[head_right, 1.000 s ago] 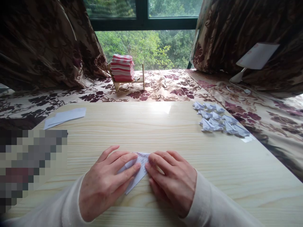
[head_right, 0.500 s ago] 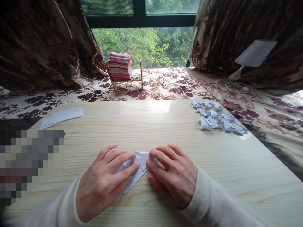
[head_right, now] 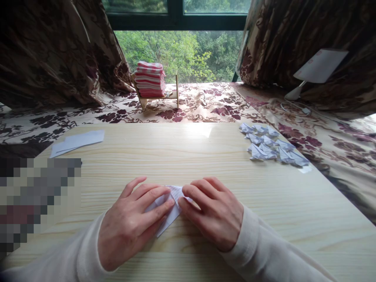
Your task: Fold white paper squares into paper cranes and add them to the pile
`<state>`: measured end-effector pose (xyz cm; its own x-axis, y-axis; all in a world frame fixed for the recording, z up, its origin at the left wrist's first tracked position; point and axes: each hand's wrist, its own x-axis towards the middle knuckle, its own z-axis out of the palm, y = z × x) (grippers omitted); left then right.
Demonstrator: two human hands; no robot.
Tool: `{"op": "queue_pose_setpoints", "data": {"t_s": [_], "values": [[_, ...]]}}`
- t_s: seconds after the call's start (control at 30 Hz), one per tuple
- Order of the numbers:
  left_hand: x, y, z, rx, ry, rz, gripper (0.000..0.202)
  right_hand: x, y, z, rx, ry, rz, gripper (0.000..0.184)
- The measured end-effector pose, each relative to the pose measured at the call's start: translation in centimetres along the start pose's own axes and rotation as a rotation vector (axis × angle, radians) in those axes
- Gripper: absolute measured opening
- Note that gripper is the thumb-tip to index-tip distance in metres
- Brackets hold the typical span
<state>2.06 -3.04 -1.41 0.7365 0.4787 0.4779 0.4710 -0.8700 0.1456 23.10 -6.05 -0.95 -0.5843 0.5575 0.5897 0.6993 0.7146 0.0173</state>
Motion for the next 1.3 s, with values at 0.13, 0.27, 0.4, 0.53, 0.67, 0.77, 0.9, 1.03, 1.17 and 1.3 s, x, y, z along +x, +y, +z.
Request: {"op": "queue_pose_setpoints", "data": {"t_s": [0.13, 0.27, 0.4, 0.53, 0.67, 0.77, 0.9, 1.03, 1.17, 1.3], "values": [[0.07, 0.09, -0.15, 0.015, -0.006, 0.001, 0.019, -0.11, -0.05, 0.14, 0.031, -0.002, -0.015, 0.016], [0.0, 0.12, -0.11, 0.016, -0.002, 0.0, 0.019, -0.23, 0.06, 0.35, 0.039, -0.025, -0.005, 0.017], [-0.02, 0.05, -0.03, 0.014, 0.004, 0.01, 0.018, -0.31, 0.24, 0.45, 0.044, -0.045, 0.002, 0.018], [0.01, 0.04, -0.01, 0.016, 0.002, 0.005, 0.019, -0.32, 0.32, 0.44, 0.074, -0.058, -0.004, 0.021], [0.03, 0.11, -0.1, 0.01, -0.002, 0.001, 0.019, -0.36, 0.39, 0.45, 0.092, -0.064, -0.016, 0.02], [0.07, 0.15, -0.19, 0.018, -0.013, 0.002, 0.018, -0.4, 0.48, 0.47, 0.104, -0.066, -0.025, 0.018], [0.15, 0.16, -0.22, 0.026, -0.012, 0.004, 0.018, -0.45, 0.59, 0.51, 0.107, -0.079, -0.041, 0.019], [0.27, 0.23, -0.27, 0.026, 0.002, 0.002, 0.017, -0.47, 0.57, 0.54, 0.116, -0.081, -0.041, 0.021], [0.3, 0.27, -0.38, 0.032, -0.011, 0.001, 0.017, -0.37, 0.48, 0.53, 0.123, -0.083, -0.037, 0.023], [0.26, 0.33, -0.34, 0.031, -0.023, 0.008, 0.018, -0.39, 0.46, 0.43, 0.134, -0.099, -0.025, 0.022]]}}
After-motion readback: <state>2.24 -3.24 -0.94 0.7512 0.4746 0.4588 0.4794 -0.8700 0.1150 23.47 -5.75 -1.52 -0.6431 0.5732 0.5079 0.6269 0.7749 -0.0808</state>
